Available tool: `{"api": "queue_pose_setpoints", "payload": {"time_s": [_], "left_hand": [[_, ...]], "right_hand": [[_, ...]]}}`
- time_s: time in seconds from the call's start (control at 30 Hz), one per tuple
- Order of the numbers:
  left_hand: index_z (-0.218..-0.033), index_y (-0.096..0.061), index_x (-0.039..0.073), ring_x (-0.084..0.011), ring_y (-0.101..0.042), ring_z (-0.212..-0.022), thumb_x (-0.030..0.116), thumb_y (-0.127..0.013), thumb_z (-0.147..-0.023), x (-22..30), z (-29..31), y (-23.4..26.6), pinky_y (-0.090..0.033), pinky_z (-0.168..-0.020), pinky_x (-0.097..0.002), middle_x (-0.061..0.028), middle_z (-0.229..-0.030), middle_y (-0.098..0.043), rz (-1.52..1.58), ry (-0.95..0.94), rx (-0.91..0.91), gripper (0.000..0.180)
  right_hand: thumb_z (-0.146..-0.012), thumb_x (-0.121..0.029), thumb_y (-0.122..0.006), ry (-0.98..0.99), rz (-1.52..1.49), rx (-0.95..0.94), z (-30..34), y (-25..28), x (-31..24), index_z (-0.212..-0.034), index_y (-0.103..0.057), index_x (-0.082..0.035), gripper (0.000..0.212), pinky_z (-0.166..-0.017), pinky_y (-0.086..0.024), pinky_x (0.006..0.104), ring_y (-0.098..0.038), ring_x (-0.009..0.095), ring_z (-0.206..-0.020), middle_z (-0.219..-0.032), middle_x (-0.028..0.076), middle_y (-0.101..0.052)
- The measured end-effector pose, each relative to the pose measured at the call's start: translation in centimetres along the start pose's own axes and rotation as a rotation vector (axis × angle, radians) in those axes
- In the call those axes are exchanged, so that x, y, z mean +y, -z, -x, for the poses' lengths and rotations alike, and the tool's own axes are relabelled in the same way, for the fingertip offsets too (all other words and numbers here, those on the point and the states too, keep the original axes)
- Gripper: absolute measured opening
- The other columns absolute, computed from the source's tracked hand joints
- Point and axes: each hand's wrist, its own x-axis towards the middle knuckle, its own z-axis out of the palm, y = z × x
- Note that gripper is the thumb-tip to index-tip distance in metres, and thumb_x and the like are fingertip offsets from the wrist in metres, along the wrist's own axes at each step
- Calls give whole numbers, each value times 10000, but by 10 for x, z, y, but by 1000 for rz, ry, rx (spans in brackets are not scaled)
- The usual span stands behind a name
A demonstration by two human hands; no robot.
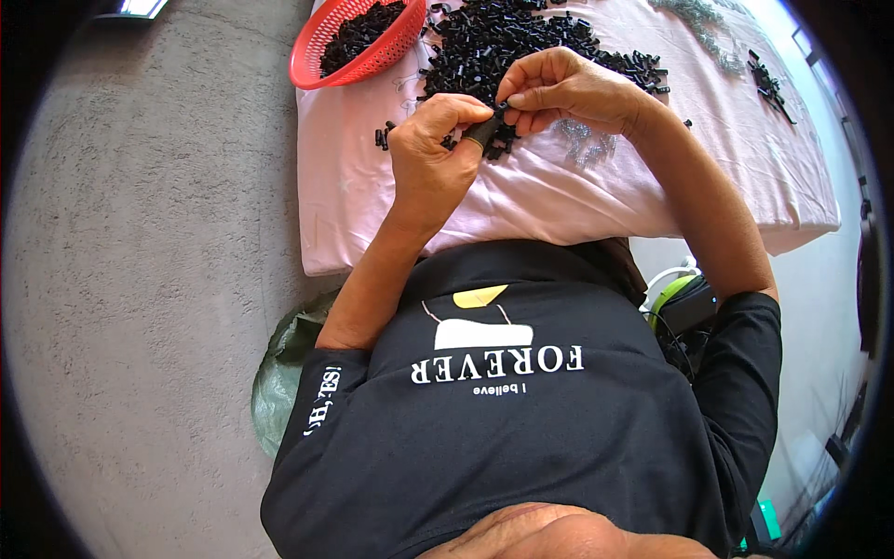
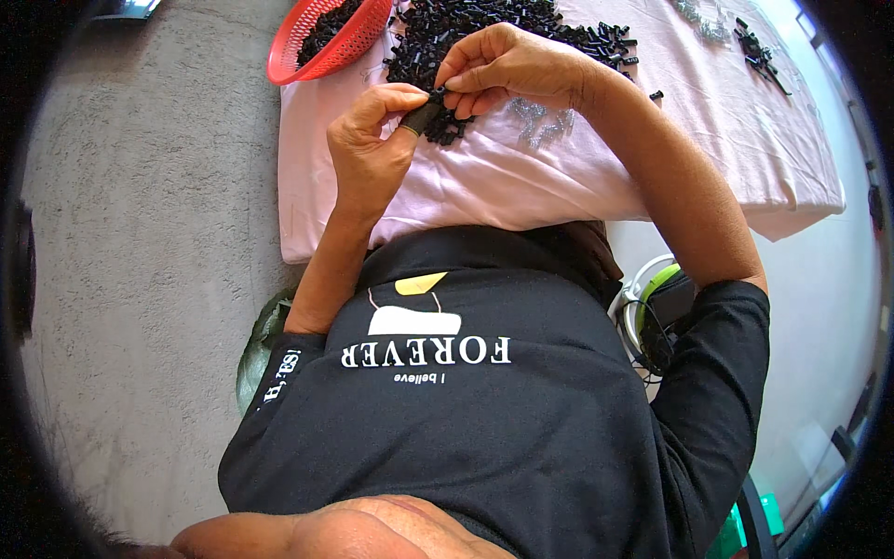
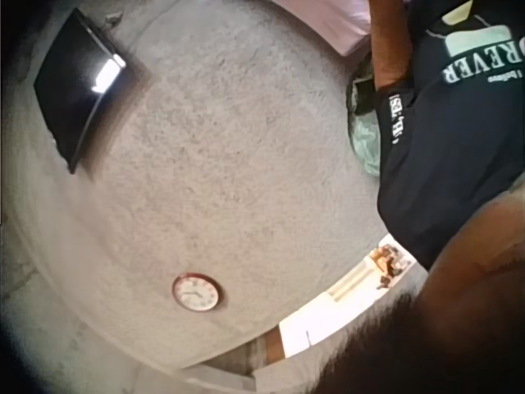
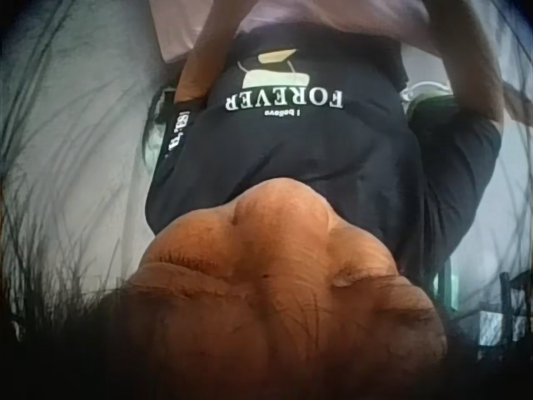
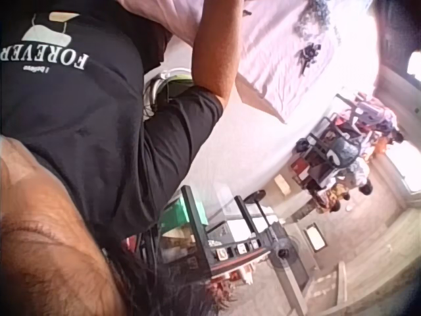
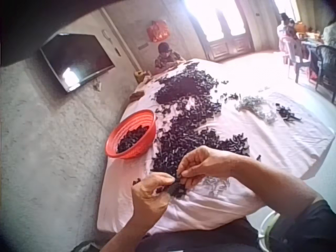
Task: Manually assembling small black plastic components at a workshop table.
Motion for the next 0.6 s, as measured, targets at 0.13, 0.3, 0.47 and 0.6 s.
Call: {"api": "queue_pose_setpoints", "payload": {"time_s": [0.13, 0.3, 0.47, 0.6], "left_hand": [[-887, -680, 12, -175, -660, -776, -112, -600, -680, 6, -2, 2, -520, -700, -264, -93, -883, -685, -89, -72, -25, 254], [-876, -679, 16, -183, -665, -774, -107, -598, -684, 10, -2, 3, -522, -678, -265, -93, -891, -687, -107, -69, -38, 242], [-880, -681, 13, -189, -670, -768, -113, -567, -676, 9, -1, 2, -526, -680, -271, -97, -892, -690, -70, -63, -38, 266], [-911, -680, -16, -156, -652, -879, -159, -610, -725, 10, 1, 5, -524, -817, -272, -100, -944, -680, -67, -2, -94, 244]], "right_hand": [[-910, -134, -637, -1, -2, -6, 0, 1, 1, -1074, -643, 4, 214, -730, -571, 217, -695, 121, -778, -913, 92, -700], [-916, -125, -628, 1, -2, -1, -1, 1, 1, -1074, -642, 9, 208, -732, -570, 214, -695, 120, -780, -915, 94, -701], [-918, -112, -621, 5, -12, -19, 0, 2, 1, -1069, -641, 16, 198, -734, -570, 214, -696, 119, -785, -919, 97, -701], [-920, -108, -618, 27, -4, -31, -1, 1, 2, -1061, -641, 14, 188, -733, -570, 213, -691, 112, -779, -908, 90, -699]]}}
